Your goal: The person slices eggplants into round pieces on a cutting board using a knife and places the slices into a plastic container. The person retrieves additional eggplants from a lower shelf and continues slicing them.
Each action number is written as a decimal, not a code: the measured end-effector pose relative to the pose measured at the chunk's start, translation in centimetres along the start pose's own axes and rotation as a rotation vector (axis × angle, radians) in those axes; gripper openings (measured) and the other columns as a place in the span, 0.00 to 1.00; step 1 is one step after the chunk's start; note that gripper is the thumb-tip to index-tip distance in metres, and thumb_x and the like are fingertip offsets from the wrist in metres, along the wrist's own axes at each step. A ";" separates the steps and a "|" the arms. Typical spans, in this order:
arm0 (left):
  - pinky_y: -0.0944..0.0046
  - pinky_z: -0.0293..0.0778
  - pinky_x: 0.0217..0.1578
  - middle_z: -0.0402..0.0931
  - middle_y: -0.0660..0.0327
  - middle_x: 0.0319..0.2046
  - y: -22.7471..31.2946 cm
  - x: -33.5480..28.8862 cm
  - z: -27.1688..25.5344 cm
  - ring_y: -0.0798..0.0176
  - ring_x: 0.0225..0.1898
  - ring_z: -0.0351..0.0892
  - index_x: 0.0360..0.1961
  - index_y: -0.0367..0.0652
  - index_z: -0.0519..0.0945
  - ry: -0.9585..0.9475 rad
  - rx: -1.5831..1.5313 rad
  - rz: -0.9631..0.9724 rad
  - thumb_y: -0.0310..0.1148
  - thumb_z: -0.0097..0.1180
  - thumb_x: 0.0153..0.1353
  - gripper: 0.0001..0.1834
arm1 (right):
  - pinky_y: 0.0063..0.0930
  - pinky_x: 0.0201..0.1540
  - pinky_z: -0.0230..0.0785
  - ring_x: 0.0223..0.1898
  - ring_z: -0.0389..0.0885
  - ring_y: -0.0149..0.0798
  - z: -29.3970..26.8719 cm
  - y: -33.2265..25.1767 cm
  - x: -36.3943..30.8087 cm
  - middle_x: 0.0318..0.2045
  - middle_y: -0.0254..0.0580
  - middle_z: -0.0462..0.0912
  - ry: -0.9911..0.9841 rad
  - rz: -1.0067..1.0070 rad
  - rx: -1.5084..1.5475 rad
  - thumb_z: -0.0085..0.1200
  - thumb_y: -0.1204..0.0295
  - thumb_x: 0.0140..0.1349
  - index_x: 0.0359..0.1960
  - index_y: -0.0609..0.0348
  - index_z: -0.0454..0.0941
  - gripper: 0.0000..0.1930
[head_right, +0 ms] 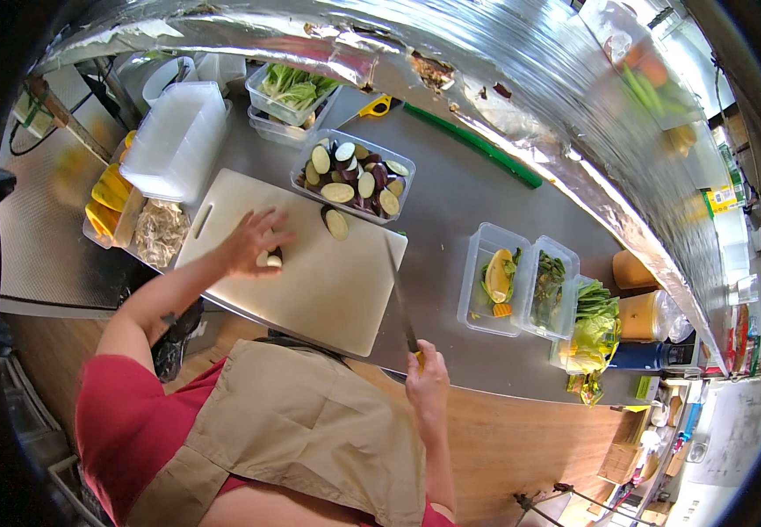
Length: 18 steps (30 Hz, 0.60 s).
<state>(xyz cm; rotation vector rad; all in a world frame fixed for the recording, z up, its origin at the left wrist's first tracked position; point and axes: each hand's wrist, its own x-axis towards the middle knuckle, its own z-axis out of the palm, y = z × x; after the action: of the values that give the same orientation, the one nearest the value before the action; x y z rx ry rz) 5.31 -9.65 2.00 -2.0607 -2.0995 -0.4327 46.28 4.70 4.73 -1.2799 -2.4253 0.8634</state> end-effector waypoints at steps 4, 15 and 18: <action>0.48 0.73 0.47 0.74 0.58 0.45 -0.7 -3.0 2.4 0.48 0.49 0.73 0.48 0.49 0.78 0.021 -0.193 -0.064 0.42 0.66 0.54 0.21 | 0.39 0.40 0.72 0.37 0.80 0.49 0.7 0.6 0.9 0.38 0.48 0.79 0.151 -0.032 0.120 0.55 0.71 0.66 0.52 0.55 0.73 0.14; 0.56 0.75 0.41 0.77 0.54 0.35 -1.2 11.8 1.0 0.48 0.42 0.78 0.42 0.42 0.78 0.582 -0.500 -0.371 0.35 0.65 0.56 0.15 | 0.33 0.38 0.72 0.34 0.79 0.42 0.0 -1.3 2.1 0.33 0.46 0.80 0.112 0.052 0.220 0.53 0.73 0.67 0.51 0.59 0.73 0.12; 0.54 0.74 0.47 0.78 0.52 0.42 -4.7 17.2 2.7 0.47 0.47 0.77 0.49 0.43 0.79 0.394 -0.381 -0.724 0.36 0.66 0.55 0.21 | 0.31 0.37 0.71 0.32 0.78 0.39 -0.1 -2.5 1.2 0.32 0.45 0.80 0.093 0.076 0.252 0.53 0.73 0.67 0.51 0.60 0.73 0.12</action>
<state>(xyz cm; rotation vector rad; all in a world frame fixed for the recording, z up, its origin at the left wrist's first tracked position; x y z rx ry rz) 0.29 7.45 4.55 -1.1165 -2.5597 -1.2955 44.03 4.63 6.30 -1.2918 -2.1298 1.0659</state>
